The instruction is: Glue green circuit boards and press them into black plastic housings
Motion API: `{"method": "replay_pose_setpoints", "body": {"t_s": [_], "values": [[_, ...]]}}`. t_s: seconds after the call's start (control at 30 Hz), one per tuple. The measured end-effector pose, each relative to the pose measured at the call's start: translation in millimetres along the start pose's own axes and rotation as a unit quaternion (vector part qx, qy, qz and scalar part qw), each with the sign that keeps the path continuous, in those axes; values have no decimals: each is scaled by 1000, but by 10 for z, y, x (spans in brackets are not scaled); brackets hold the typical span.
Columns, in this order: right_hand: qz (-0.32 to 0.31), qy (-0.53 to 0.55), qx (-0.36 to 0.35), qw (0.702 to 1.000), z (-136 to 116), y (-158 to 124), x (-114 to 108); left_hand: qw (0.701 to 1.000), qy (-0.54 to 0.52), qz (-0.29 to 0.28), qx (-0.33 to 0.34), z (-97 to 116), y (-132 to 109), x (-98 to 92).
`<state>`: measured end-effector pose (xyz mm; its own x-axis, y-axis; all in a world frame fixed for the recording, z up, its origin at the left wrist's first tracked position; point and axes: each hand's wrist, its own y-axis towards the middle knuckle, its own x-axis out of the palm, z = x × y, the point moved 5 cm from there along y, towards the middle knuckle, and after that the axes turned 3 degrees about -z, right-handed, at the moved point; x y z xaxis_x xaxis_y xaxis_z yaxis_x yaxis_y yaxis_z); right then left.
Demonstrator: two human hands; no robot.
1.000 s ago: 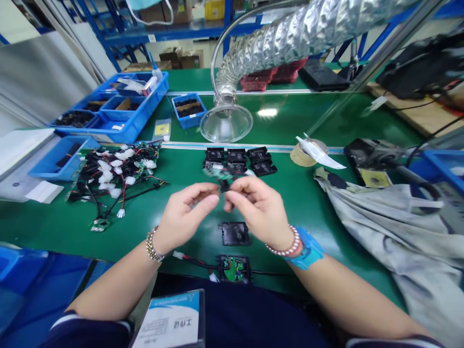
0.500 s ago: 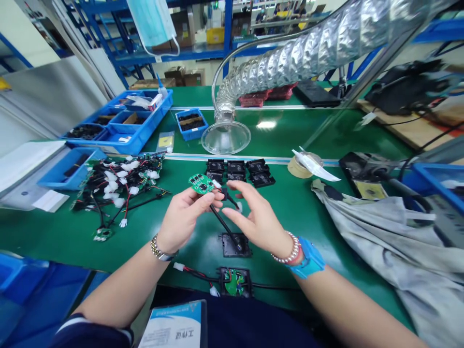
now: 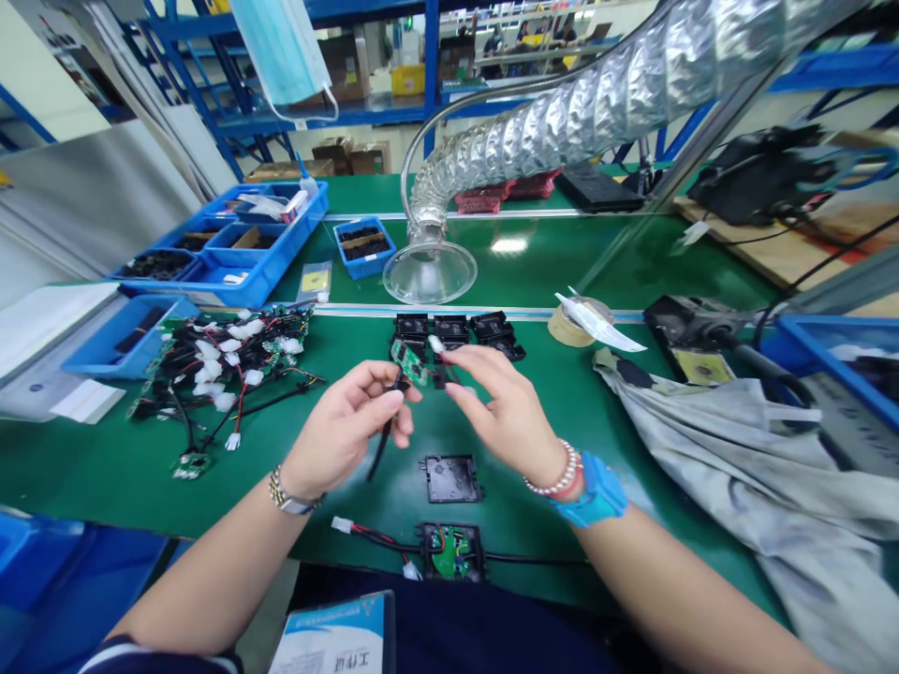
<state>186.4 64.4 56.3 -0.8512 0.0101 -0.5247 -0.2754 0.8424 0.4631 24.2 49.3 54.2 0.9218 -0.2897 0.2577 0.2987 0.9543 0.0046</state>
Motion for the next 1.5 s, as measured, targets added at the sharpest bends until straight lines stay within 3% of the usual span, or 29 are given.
{"method": "replay_pose_setpoints", "body": {"t_s": [0.07, 0.17, 0.3, 0.33, 0.4, 0.47, 0.5, 0.63, 0.73, 0.8, 0.87, 0.93, 1.0, 1.07, 1.17, 1.5], "values": [[39, 7, -12, 999, -72, -30, 16, 998, -14, 38, 47, 7, -2, 81], [-29, 100, 1, 995, -134, -67, 180, 993, 18, 73, 91, -44, -6, 179], [-54, 184, 74, 979, -44, -55, 273, 983, 170, 0, 72, -88, -92, 212], [-50, 203, 90, 974, -12, -41, 265, 970, 230, 6, 83, -59, -131, 163], [-48, 240, 110, 963, 24, -11, 239, 926, 337, 81, 148, 56, -205, 10], [-51, 280, 118, 951, 18, 16, 216, 892, 379, 146, 198, 120, -225, -111], [-58, 302, 118, 944, 0, 26, 215, 899, 369, 134, 194, 95, -186, -132], [-103, 354, 106, 923, -64, 38, 219, 978, 194, -40, 59, -157, 69, -48], [-101, 288, 112, 946, 8, -9, 92, 984, 169, -48, 6, -159, 113, -97], [-97, 188, 88, 973, 74, -96, -43, 953, 297, -56, 15, -110, 48, -160], [-136, 76, 33, 987, 120, -251, -115, 875, 473, -91, 54, -125, -78, -177], [-202, -3, -19, 979, 182, -471, -89, 790, 589, -150, 82, -281, -230, -144], [-240, -41, -36, 969, 281, -690, -23, 750, 624, -203, 83, -520, -351, -94], [-236, -68, -31, 969, 391, -847, 40, 751, 616, -225, 79, -730, -404, -50], [-212, -95, -18, 972, 509, -954, 109, 782, 581, -214, 71, -896, -375, -25], [-193, -91, -52, 976, 528, -942, 100, 846, 493, -203, 17, -939, -272, -15]]}}
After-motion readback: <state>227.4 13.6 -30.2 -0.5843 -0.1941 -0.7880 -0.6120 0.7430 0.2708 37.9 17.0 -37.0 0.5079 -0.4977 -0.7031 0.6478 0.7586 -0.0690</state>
